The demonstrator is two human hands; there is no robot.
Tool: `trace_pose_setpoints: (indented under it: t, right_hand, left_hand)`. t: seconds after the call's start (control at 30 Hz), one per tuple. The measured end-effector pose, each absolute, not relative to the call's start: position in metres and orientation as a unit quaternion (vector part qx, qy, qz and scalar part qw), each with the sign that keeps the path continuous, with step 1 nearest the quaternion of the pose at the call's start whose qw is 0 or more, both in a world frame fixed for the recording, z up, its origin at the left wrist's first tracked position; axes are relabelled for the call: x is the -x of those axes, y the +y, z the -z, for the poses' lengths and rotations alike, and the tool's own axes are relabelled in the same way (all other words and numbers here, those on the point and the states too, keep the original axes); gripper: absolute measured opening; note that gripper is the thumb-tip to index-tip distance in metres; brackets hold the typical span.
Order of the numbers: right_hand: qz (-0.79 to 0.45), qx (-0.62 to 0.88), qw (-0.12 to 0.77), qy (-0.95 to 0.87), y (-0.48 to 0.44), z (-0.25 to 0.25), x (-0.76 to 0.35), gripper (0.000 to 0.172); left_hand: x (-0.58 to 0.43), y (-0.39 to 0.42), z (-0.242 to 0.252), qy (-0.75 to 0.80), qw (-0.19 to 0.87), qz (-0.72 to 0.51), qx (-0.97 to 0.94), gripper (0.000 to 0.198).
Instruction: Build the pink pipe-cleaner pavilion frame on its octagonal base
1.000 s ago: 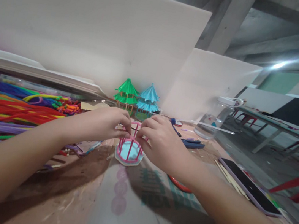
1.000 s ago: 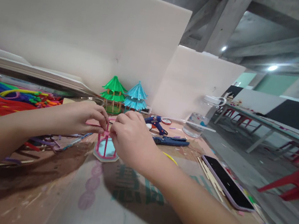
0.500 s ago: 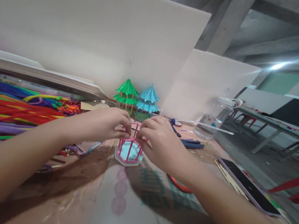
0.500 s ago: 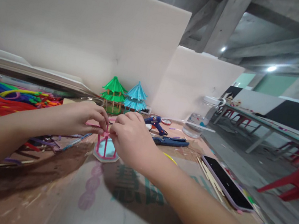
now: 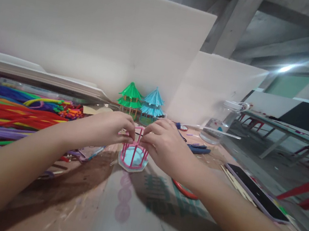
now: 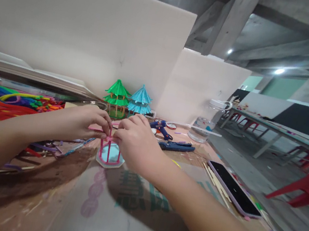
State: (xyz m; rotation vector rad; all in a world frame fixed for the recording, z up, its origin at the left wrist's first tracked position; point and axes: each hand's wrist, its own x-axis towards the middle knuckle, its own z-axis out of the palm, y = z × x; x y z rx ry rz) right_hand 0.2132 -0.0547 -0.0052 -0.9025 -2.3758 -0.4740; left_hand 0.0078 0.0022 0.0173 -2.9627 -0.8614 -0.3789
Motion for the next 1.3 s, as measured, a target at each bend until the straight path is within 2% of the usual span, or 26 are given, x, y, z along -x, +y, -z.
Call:
trace_pose_setpoints:
  t: [0.17,0.3,0.37,0.47,0.63,0.83,1.03,1.3]
  right_hand:
    - [0.15,0.357,0.354,-0.851,-0.058,-0.012,-0.225,0.021]
    - [0.059,0.393,0.411,-0.821,-0.064,0.005,-0.233,0.032]
    - [0.006,0.412,0.401,-0.818,-0.067,0.024,-0.234,0.033]
    - [-0.094,0.439,0.376,-0.811,-0.071,0.05,-0.231,0.024]
    - [-0.196,0.482,0.371,-0.769,-0.069,0.064,-0.221,0.024]
    - [-0.252,0.458,0.397,-0.754,-0.064,0.066,-0.212,0.019]
    - [-0.3,0.448,0.402,-0.74,-0.063,0.068,-0.208,0.021]
    - [-0.302,0.46,0.398,-0.734,-0.061,0.068,-0.207,0.021]
  left_hand:
    - [-0.003,0.004,-0.017,-0.284,0.01,0.126,0.95,0.022]
    - [-0.001,0.003,-0.022,-0.296,-0.006,0.122,0.947,0.021]
    - [-0.001,0.001,-0.025,-0.297,-0.006,0.12,0.947,0.021]
    - [-0.005,-0.006,-0.028,-0.29,0.008,0.136,0.947,0.024]
    - [-0.018,-0.026,-0.026,-0.269,0.101,0.181,0.941,0.029]
    - [-0.029,-0.039,-0.022,-0.245,0.185,0.174,0.936,0.03]
    - [-0.031,-0.038,-0.023,-0.262,0.193,0.15,0.934,0.019]
    - [-0.031,-0.037,-0.024,-0.264,0.211,0.122,0.933,0.015]
